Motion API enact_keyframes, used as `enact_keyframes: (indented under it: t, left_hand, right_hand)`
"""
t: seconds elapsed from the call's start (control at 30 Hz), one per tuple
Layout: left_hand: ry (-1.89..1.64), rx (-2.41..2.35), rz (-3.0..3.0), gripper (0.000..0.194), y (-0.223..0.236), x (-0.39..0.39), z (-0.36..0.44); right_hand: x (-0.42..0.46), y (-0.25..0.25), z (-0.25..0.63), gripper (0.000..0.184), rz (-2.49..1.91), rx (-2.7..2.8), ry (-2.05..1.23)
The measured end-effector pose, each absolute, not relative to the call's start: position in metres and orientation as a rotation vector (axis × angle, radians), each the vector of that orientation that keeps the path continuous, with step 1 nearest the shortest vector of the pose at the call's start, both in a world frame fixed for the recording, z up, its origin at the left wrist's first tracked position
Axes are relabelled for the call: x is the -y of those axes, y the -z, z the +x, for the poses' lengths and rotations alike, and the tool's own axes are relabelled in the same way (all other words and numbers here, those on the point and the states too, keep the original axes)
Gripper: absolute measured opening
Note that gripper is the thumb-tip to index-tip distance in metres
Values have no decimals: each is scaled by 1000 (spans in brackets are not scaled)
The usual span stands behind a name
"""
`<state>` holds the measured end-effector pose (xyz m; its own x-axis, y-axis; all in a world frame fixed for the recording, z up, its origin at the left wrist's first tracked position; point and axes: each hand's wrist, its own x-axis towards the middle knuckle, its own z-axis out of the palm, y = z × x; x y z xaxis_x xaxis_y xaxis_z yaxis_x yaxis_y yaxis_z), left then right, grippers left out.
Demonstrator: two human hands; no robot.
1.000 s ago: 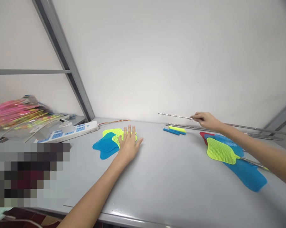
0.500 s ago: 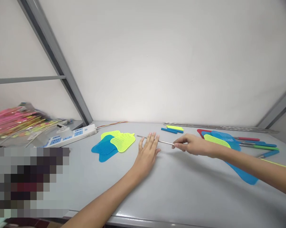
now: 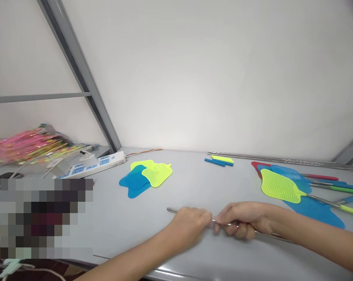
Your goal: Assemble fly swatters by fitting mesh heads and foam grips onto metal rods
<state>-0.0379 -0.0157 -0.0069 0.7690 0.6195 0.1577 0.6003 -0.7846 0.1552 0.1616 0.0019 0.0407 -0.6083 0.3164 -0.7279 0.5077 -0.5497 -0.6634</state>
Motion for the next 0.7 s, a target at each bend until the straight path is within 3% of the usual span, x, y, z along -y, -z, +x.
enact_keyframes:
  t: [0.47, 0.7]
  left_hand:
    - [-338, -1062, 2776, 16, 4, 13, -44]
    - [-324, -1184, 2744, 26, -4, 18, -75]
  right_hand:
    - [-1, -43, 151, 25, 1327, -1593, 2344]
    - [10, -50, 195, 33, 1505, -1759, 2100]
